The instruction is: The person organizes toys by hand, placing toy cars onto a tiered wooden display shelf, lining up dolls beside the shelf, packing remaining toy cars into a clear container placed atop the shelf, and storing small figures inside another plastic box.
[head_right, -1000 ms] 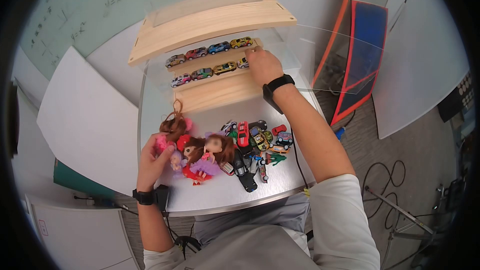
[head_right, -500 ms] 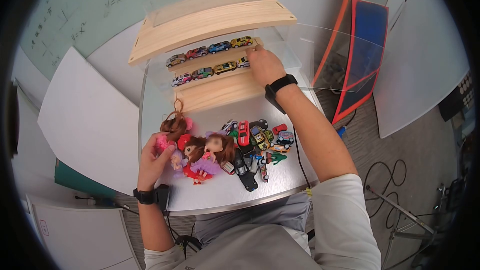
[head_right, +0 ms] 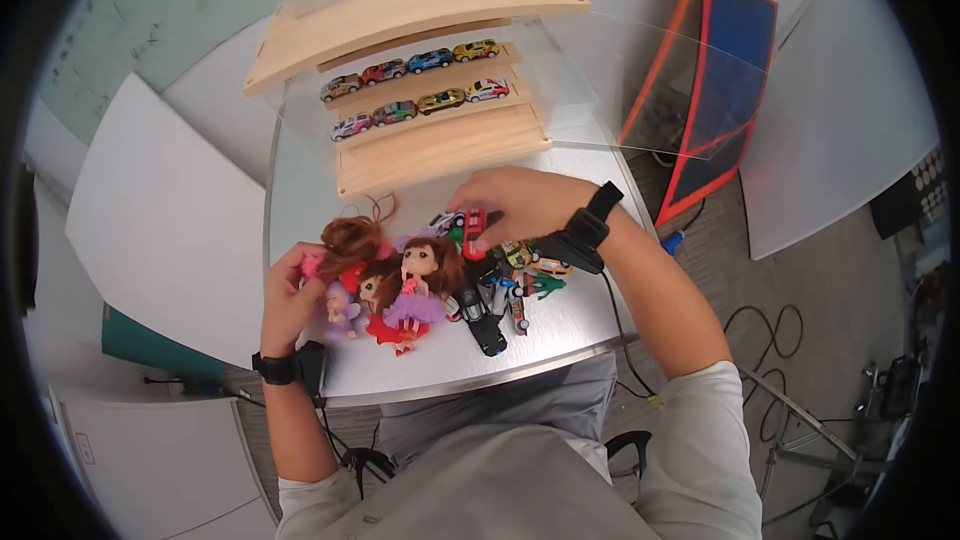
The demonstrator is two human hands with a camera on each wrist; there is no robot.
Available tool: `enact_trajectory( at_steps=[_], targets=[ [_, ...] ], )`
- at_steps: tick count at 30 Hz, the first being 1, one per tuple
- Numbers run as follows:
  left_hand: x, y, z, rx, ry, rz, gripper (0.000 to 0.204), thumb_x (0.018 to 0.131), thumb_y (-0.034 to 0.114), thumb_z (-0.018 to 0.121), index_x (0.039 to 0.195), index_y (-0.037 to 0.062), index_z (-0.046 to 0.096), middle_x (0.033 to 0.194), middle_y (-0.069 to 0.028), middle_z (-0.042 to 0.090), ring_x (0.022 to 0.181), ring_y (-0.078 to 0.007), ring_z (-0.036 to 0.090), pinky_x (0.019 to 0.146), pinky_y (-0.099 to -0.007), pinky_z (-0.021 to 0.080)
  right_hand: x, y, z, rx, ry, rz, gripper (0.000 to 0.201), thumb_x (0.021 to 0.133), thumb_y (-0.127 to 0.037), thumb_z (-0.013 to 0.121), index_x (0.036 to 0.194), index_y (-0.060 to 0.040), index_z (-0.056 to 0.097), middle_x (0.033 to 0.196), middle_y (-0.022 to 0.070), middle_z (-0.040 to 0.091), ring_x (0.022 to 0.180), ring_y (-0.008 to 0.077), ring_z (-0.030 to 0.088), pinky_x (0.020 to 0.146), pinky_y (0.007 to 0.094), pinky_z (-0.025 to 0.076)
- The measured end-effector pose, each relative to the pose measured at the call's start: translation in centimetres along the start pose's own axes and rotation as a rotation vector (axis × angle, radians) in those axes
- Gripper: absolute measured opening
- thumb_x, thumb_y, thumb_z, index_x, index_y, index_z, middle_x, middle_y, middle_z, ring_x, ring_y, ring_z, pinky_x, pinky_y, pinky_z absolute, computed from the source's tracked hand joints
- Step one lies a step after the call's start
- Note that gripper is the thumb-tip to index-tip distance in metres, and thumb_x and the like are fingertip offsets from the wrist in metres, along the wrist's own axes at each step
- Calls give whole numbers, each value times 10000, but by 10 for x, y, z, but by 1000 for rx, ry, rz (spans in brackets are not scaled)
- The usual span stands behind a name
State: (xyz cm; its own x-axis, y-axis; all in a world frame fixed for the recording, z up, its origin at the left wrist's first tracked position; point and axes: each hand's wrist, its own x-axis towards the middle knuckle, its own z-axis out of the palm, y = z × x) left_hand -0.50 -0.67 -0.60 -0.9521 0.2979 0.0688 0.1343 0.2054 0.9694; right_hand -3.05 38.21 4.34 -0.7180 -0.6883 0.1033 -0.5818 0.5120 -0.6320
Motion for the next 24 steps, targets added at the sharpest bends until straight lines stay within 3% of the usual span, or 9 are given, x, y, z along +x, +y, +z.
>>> enact_trajectory(
  at_steps=[2, 6, 10, 12, 17, 20, 21, 22, 24],
  targets=[
    [0, 2, -1, -25, -10, -65, 246, 885, -70, 603, 1117, -10, 658, 913, 18, 641, 851, -61, 566, 774, -226, 474, 3, -1, -4, 111, -88, 184, 467, 844, -96, 853, 1279, -46, 693, 1189, 103, 723, 1056, 271, 700, 958, 379, 556],
    [1, 6, 1, 9, 24, -31, 217, 895, -27, 686, 1110, -7, 666, 917, 10, 668, 863, -65, 587, 790, -230, 491, 4, 5, -9, 152, -82, 254, 430, 837, -58, 856, 1241, -43, 709, 1152, 84, 727, 1013, 215, 697, 936, 359, 560],
    [1, 9, 2, 12, 43, -1, 199, 911, 69, 790, 1066, -4, 687, 932, -2, 703, 871, -65, 615, 801, -243, 515, 1, 21, -14, 333, 39, 262, 356, 871, -36, 840, 1207, -45, 721, 1087, 44, 724, 998, 138, 684, 907, 316, 564],
    [0, 11, 2, 25, 60, -15, 193, 918, 91, 804, 1047, -4, 696, 933, -5, 709, 871, -65, 621, 801, -247, 520, 4, 24, -18, 650, 162, 263, 286, 899, -5, 799, 1175, -14, 724, 1056, 44, 745, 1000, 127, 696, 904, 308, 570],
    [2, 17, 2, -3, 50, -59, 157, 942, 99, 790, 1010, -13, 705, 936, -13, 719, 876, -73, 626, 816, -255, 524, 35, 24, -18, 437, 413, 246, 225, 989, -5, 686, 1213, -4, 710, 1100, 61, 739, 1001, 146, 705, 909, 310, 569],
    [2, 16, 2, -10, 28, -69, 149, 950, 96, 782, 1016, -13, 705, 942, -18, 722, 880, -78, 626, 835, -256, 523, 70, 2, -18, 91, 263, 266, 248, 942, 37, 684, 1180, -20, 723, 1067, 72, 734, 982, 208, 708, 893, 358, 565],
    [2, 16, 2, -1, 27, -60, 150, 951, 97, 782, 1019, -13, 706, 944, -20, 723, 879, -79, 626, 836, -256, 523, 83, 12, -11, -322, 269, -50, 277, 857, 52, 693, 1110, -53, 735, 1031, 86, 715, 997, 277, 672, 908, 410, 544],
    [2, 15, 2, 7, 24, -51, 151, 952, 98, 782, 1022, -12, 706, 945, -21, 724, 879, -79, 626, 836, -256, 523, 93, 7, -8, -320, 269, -51, 277, 857, 52, 693, 1110, -53, 735, 1031, 86, 715, 997, 277, 672, 908, 410, 544],
    [2, 15, 1, 1, 23, -55, 152, 953, 99, 781, 1025, -13, 706, 945, -21, 724, 879, -80, 627, 836, -255, 524, 116, -6, 0, -725, 95, -187, 240, 819, 25, 679, 1034, -72, 726, 1029, 88, 703, 1044, 301, 628, 941, 427, 524]
  ],
)
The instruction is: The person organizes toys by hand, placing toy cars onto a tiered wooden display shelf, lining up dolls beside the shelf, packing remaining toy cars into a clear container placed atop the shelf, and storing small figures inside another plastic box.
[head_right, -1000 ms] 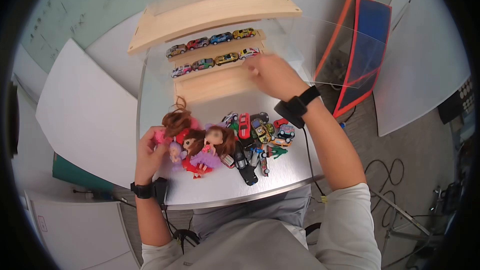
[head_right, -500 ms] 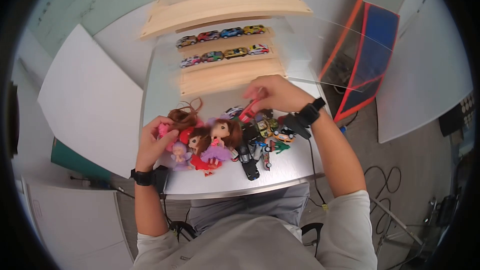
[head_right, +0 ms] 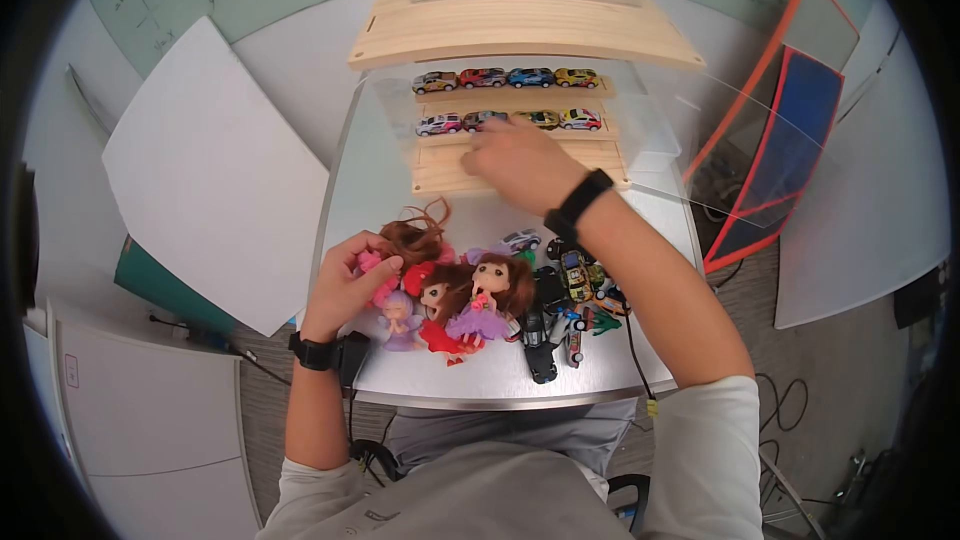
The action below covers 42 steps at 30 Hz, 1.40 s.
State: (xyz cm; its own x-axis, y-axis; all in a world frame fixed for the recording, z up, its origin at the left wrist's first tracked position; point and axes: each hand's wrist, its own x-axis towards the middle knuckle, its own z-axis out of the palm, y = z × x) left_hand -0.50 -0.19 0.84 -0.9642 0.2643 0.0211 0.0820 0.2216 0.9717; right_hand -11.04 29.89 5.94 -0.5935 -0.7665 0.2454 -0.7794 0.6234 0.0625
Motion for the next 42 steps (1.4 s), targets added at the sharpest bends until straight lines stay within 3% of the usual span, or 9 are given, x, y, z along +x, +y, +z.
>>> enact_trajectory(
  at_steps=[3, 7, 10, 13, 16, 26, 31, 38, 42],
  targets=[
    [0, 0, 1, -9, -2, 14, 142, 963, 97, 770, 1027, -5, 695, 918, -4, 709, 851, -67, 616, 807, -243, 513, 33, -15, 11, -111, -127, -99, 205, 823, -8, 666, 1006, -84, 718, 1049, 85, 691, 1062, 278, 617, 948, 403, 518],
    [1, -2, 1, -12, -3, 44, 133, 972, 94, 758, 1029, 0, 684, 903, 5, 691, 831, -56, 607, 778, -233, 503, 50, -12, 38, 73, -61, -146, 187, 856, -35, 643, 1024, -84, 709, 1068, 83, 682, 1089, 303, 633, 958, 413, 526],
    [-1, 1, 0, -13, -9, 10, 140, 973, 97, 757, 1029, -7, 682, 908, 2, 683, 838, -58, 601, 779, -236, 501, 39, -4, 40, 202, 44, -95, 190, 872, -71, 660, 1056, -84, 704, 1117, 84, 688, 1130, 318, 644, 949, 436, 541],
    [-1, -6, -1, 31, -9, 8, 155, 974, 109, 758, 1033, -12, 682, 902, 6, 671, 838, -60, 588, 777, -239, 497, 20, -4, 27, 201, -6, 153, 247, 876, -123, 725, 1118, -83, 692, 1162, 83, 705, 1084, 333, 674, 905, 460, 559],
    [-1, -6, 2, 37, 21, 16, 200, 957, 147, 787, 1010, -9, 673, 819, -3, 646, 763, -61, 540, 712, -246, 476, 11, 1, 31, 263, -22, 101, 281, 871, -167, 754, 1134, -92, 689, 1110, 87, 709, 1043, 347, 682, 893, 460, 556],
    [0, -7, 1, 31, 18, 6, 186, 959, 141, 779, 1025, -4, 684, 789, 3, 638, 737, -68, 535, 699, -252, 476, 27, -13, 37, 247, -6, 159, 260, 863, -191, 780, 1076, -75, 685, 997, 129, 704, 962, 359, 691, 838, 475, 551],
    [-2, -3, -1, 78, -26, -9, 177, 985, 141, 758, 1039, -8, 680, 897, 16, 660, 832, -52, 554, 769, -238, 482, 15, -4, 33, 378, 0, 380, 255, 863, -111, 759, 1099, -30, 702, 1000, 174, 724, 956, 393, 691, 837, 471, 551],
    [-2, -1, -1, 38, -32, -13, 173, 990, 146, 754, 1039, -3, 682, 886, 11, 660, 824, -53, 553, 758, -238, 479, 20, 3, 42, 287, 49, 265, 288, 864, -88, 747, 1146, -45, 707, 1013, 166, 725, 984, 380, 700, 865, 483, 557],
    [-2, -3, 0, 35, 0, 16, 201, 960, 154, 780, 1052, -4, 695, 823, -30, 679, 765, -83, 573, 737, -270, 499, 14, 7, 37, 152, -4, 157, 293, 863, -69, 727, 1155, -80, 708, 1124, 112, 713, 1010, 363, 704, 869, 471, 567]
  ],
)
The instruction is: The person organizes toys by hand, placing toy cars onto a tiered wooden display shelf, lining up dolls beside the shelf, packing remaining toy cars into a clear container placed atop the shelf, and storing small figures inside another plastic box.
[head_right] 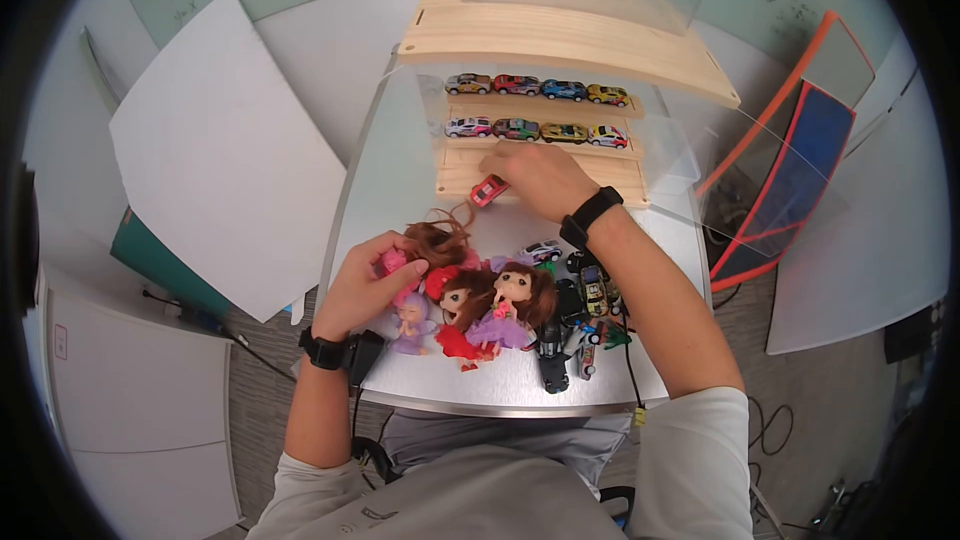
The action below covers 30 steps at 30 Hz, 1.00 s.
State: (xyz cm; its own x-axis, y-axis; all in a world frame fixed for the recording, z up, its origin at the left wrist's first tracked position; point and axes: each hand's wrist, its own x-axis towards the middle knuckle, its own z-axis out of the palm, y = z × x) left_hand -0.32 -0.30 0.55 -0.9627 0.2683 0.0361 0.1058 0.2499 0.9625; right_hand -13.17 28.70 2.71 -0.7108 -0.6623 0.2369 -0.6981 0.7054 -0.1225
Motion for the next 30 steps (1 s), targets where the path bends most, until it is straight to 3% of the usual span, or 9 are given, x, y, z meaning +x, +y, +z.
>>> enact_trajectory(
  at_steps=[2, 4, 8, 10, 14, 17, 22, 25, 30],
  targets=[
    [1, 0, 2, -3, -6, 14, 206, 959, 156, 780, 1062, -4, 698, 827, -31, 682, 765, -85, 574, 737, -270, 500, -5, 4, 0, -62, -27, -50, 293, 867, -66, 718, 1159, -91, 705, 1166, 95, 706, 1017, 359, 704, 867, 465, 570],
    [0, 1, 0, 28, -33, -9, 171, 984, 140, 757, 1046, 0, 682, 881, 6, 664, 816, -59, 555, 758, -244, 481, -8, 2, -2, 0, 58, -158, 192, 928, -95, 593, 1088, -89, 701, 1118, 120, 674, 992, 350, 711, 832, 469, 569],
    [0, 3, 1, 29, -20, 5, 167, 981, 135, 760, 1049, 2, 685, 881, 10, 665, 814, -56, 555, 755, -243, 481, -6, -22, -17, -61, 81, -23, 172, 947, -148, 608, 1082, -86, 696, 1032, 137, 703, 937, 364, 716, 799, 480, 568],
    [0, 3, 2, 7, -13, -9, 207, 960, 156, 777, 1082, 3, 711, 817, -18, 674, 752, -78, 557, 729, -256, 489, 0, -37, -26, -118, -234, 120, 232, 993, -241, 636, 1198, -152, 696, 925, 106, 748, 890, 371, 722, 796, 482, 569],
    [0, 3, 2, -11, -11, -27, 200, 963, 153, 775, 1078, 3, 710, 818, -10, 671, 751, -71, 552, 723, -250, 486, -3, -26, 0, 198, -275, -27, 241, 1021, -303, 613, 1210, -174, 690, 770, 128, 730, 830, 387, 721, 773, 503, 559],
    [0, 3, 2, -22, 4, -16, 195, 965, 150, 773, 1075, 3, 709, 821, -7, 671, 754, -70, 551, 722, -252, 487, -8, -25, -9, 176, -352, 41, 242, 1018, -282, 616, 1222, -171, 687, 863, 155, 726, 891, 390, 709, 812, 501, 553],
    [-1, 3, -1, 29, -46, -38, 183, 983, 142, 759, 1076, -1, 693, 885, 9, 674, 824, -56, 563, 765, -242, 488, -26, -33, -36, 107, -273, 162, 210, 1018, -197, 609, 1210, -125, 655, 1166, 169, 616, 1039, 385, 662, 896, 483, 543],
    [-1, 2, 0, 45, -35, -10, 177, 984, 141, 757, 1070, -1, 693, 883, 11, 676, 828, -54, 566, 769, -242, 489, -26, -17, -19, -78, -157, 84, 204, 1000, -147, 614, 1200, -115, 640, 1207, 159, 598, 1095, 369, 651, 919, 481, 546],
    [0, -5, 1, 24, -16, 12, 211, 962, 166, 778, 1083, 8, 708, 786, -3, 657, 715, -68, 534, 688, -254, 480, -17, 0, 0, -20, -109, -20, 190, 958, -71, 635, 1147, -86, 643, 1265, 145, 606, 1171, 362, 629, 958, 465, 539]
  ],
)
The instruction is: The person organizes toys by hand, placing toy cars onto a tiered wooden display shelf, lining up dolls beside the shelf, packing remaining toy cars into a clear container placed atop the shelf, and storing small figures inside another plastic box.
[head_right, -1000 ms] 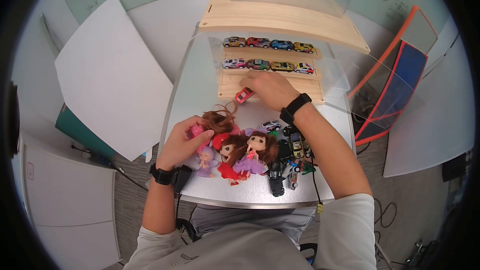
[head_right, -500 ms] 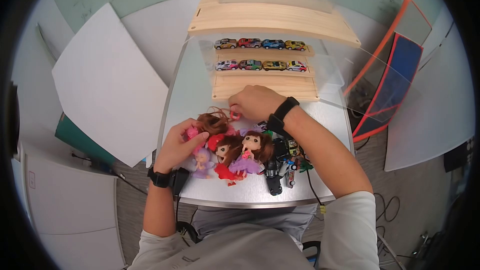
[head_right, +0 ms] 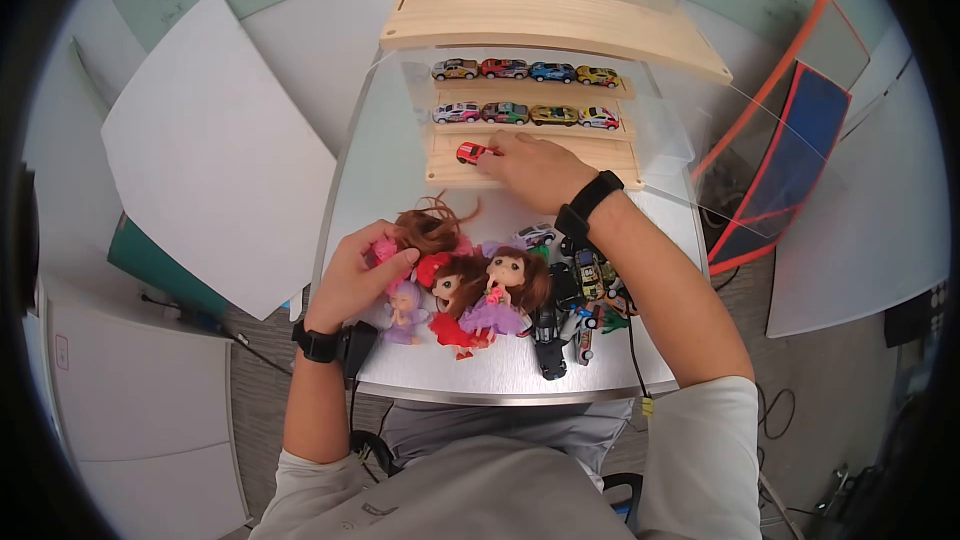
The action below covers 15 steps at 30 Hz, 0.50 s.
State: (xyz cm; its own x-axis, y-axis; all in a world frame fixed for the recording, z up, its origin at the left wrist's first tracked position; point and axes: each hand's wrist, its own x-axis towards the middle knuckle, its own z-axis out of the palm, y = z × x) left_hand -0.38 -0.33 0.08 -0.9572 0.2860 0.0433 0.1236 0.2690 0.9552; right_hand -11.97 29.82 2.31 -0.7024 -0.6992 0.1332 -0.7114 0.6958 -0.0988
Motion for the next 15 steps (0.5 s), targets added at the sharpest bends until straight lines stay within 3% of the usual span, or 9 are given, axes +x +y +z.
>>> enact_trajectory(
  at_steps=[3, 5, 7, 9, 15],
  targets=[
    [1, 0, 1, -11, 5, -6, 214, 963, 168, 779, 1092, 10, 712, 779, 5, 654, 709, -62, 528, 682, -246, 475, 3, 4, -3, 66, -6, -37, 180, 934, -82, 673, 1112, -72, 650, 1245, 145, 627, 1157, 361, 638, 940, 464, 544],
    [-1, 3, 0, -14, 0, -23, 216, 963, 169, 780, 1094, 11, 713, 777, 6, 654, 707, -60, 526, 681, -243, 473, 5, -3, -15, 110, -86, 135, 204, 908, -111, 719, 1088, -47, 647, 1153, 160, 674, 1094, 374, 670, 909, 476, 550],
    [-2, 9, -2, 0, -43, -102, 169, 987, 134, 752, 1071, 2, 689, 907, 14, 685, 848, -49, 574, 782, -243, 493, 7, -8, -16, 98, -9, 163, 214, 903, -133, 733, 1076, -37, 652, 1106, 170, 692, 1059, 380, 683, 895, 483, 553],
    [0, 8, -2, -4, -43, -91, 169, 986, 132, 752, 1075, 3, 689, 908, 13, 687, 848, -52, 577, 783, -244, 493, 9, -9, -15, 93, 67, 196, 228, 899, -155, 747, 1065, -27, 658, 1058, 180, 710, 1023, 387, 695, 881, 490, 555],
    [0, 5, 1, -24, -7, -33, 217, 966, 151, 775, 1111, 4, 709, 834, -6, 684, 754, -61, 557, 724, -249, 492, 30, -6, -7, -56, -38, 178, 226, 905, -201, 751, 1031, -22, 695, 987, 188, 730, 981, 395, 708, 870, 505, 561]
  ],
)
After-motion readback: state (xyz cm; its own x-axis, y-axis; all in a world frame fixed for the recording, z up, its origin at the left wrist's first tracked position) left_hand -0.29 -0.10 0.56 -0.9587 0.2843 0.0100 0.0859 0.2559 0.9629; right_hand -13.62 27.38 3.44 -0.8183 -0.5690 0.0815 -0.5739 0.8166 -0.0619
